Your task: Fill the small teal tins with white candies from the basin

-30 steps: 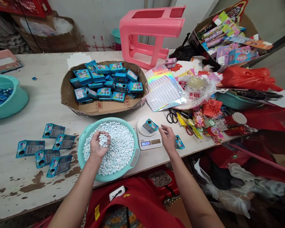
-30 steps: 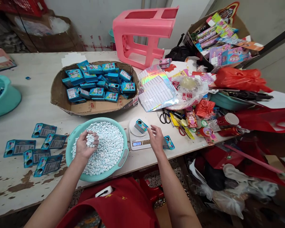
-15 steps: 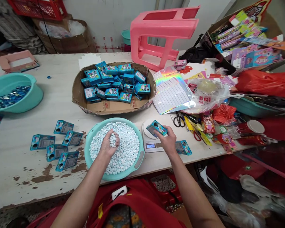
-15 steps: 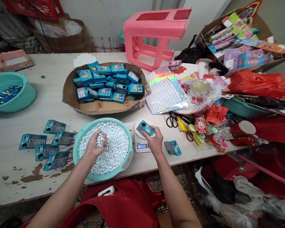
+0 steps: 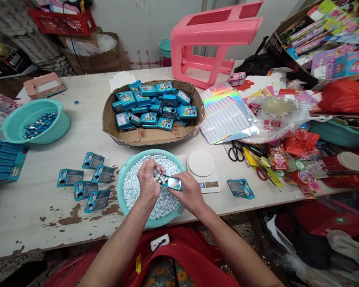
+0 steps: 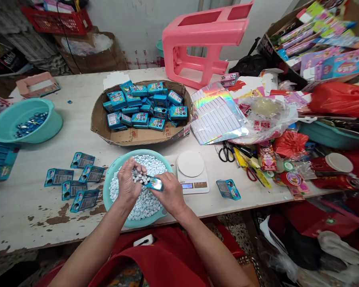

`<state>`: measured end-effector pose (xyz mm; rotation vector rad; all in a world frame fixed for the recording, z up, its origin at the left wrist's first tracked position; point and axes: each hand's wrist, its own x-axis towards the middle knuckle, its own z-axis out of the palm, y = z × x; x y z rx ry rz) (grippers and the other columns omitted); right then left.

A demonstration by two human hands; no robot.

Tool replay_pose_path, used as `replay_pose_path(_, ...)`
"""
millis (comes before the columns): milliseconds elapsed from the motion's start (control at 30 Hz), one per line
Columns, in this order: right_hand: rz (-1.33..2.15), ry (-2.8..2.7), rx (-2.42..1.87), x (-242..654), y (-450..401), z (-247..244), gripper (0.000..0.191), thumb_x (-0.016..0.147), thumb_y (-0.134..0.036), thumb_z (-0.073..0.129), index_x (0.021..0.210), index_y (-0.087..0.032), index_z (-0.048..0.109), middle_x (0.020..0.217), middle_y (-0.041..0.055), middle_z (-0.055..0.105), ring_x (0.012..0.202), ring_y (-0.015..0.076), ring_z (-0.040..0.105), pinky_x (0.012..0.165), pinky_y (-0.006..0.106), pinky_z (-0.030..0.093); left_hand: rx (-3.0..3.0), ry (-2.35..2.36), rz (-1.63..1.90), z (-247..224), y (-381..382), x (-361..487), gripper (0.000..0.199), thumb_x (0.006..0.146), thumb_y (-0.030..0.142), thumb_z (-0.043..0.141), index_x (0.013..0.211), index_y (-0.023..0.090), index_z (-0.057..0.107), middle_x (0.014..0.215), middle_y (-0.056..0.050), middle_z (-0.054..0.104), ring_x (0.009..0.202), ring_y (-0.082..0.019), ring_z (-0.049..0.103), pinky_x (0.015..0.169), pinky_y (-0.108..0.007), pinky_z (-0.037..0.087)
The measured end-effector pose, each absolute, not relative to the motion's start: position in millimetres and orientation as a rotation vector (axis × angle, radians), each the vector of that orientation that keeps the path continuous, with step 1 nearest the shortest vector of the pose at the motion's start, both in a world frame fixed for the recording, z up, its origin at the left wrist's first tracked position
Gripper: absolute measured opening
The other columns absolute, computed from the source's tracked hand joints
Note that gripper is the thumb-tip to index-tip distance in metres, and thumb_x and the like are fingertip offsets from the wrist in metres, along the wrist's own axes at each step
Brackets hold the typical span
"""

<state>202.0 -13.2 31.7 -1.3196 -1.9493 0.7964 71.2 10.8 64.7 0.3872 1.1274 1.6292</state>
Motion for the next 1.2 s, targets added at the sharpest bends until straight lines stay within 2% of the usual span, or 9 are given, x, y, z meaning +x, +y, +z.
replay_pose_path(167,0.799,-1.959,-1.336,198.9,-10.7,30.3,0.036,0.067,-0.023,0.077,0.099,-0.021,0.062,0.09,0.0052,0.063,0.089,0.0241,0.058,0.077,0.035,0.047,0.327,1.111,1.604,67.9,13.0,66.9,0.033,0.078,0.04,0.063,0.063,0.017,0.044,0.051,0.005,0.04,0.04,-0.006,0.039,0.038,-0.019,0.029)
replay_pose_path(333,0.889,-1.856,-1.276,204.8,-11.1,36.0,0.034,0.068,-0.027,0.077,0.099,-0.023,0.063,0.091,0.0047,0.064,0.089,0.0228,0.059,0.077,0.035,0.048,0.336,1.139,1.535,65.7,14.0,46.2,0.038,0.077,0.051,0.06,0.066,0.017,0.046,0.051,0.006,0.036,0.039,-0.005,0.034,0.038,-0.019,0.027)
replay_pose_path(400,0.958,-1.79,-1.237,212.6,-11.2,41.8,0.034,0.069,-0.029,0.077,0.1,-0.023,0.063,0.092,0.0044,0.064,0.089,0.0221,0.059,0.078,0.034,0.048,0.539,1.324,1.419,54.0,12.3,30.3,0.037,0.077,0.053,0.058,0.067,0.018,0.05,0.055,0.003,0.044,0.046,-0.008,0.043,0.042,-0.02,0.033)
replay_pose_path(467,1.006,-1.701,-1.233,221.4,-9.7,45.9,0.034,0.07,-0.03,0.076,0.101,-0.024,0.063,0.094,0.0042,0.063,0.09,0.0212,0.059,0.078,0.033,0.049,0.857,1.583,1.198,38.6,10.9,12.3,0.033,0.071,0.05,0.065,0.07,0.018,0.057,0.069,-0.002,0.057,0.066,-0.015,0.055,0.055,-0.024,0.042)
replay_pose_path(567,0.971,-1.594,-1.274,230.5,-2.5,44.6,0.032,0.071,-0.029,0.075,0.1,-0.024,0.062,0.096,0.0045,0.062,0.091,0.0212,0.059,0.078,0.034,0.049,1.172,1.811,0.928,22.4,13.9,-11.3,0.031,0.063,0.044,0.071,0.082,0.02,0.065,0.096,-0.006,0.064,0.096,-0.024,0.056,0.079,-0.032,0.044)
replay_pose_path(700,0.918,-1.535,-1.285,232.8,10.5,38.4,0.031,0.071,-0.029,0.075,0.099,-0.024,0.063,0.096,0.0043,0.062,0.09,0.0215,0.059,0.08,0.036,0.049,1.154,1.838,0.938,26.5,36.8,-28.3,0.032,0.073,0.047,0.061,0.09,0.02,0.064,0.093,-0.006,0.066,0.088,-0.023,0.059,0.08,-0.033,0.044)
replay_pose_path(867,0.845,-1.43,-1.386,246.1,21.0,34.2,0.031,0.071,-0.033,0.073,0.098,-0.023,0.063,0.095,0.0047,0.062,0.088,0.0216,0.059,0.078,0.036,0.049,1.634,2.013,0.943,24.8,110.0,-50.7,0.024,0.08,0.038,0.054,0.094,0.02,0.062,0.101,-0.009,0.061,0.098,-0.025,0.055,0.09,-0.036,0.04)
replay_pose_path(1033,0.608,-1.212,-1.652,282.7,38.5,-2.2,0.038,0.068,-0.042,0.072,0.099,-0.02,0.063,0.092,0.0042,0.061,0.086,0.0218,0.059,0.078,0.037,0.047,1.726,2.235,0.529,2.1,208.3,-88.4,0.046,0.073,0.029,0.062,0.116,0.016,0.052,0.131,-0.019,0.043,0.124,-0.036,0.033,0.099,-0.048,0.029)
replay_pose_path(1200,0.54,-1.146,-1.776,310.1,54.4,-59.0,0.043,0.067,-0.046,0.071,0.098,-0.019,0.062,0.091,0.004,0.06,0.085,0.0225,0.058,0.079,0.039,0.046,1.493,2.217,0.679,-12.3,269.1,-105.2,0.043,0.066,0.027,0.071,0.103,0.011,0.053,0.131,-0.023,0.037,0.124,-0.04,0.031,0.099,-0.054,0.025)
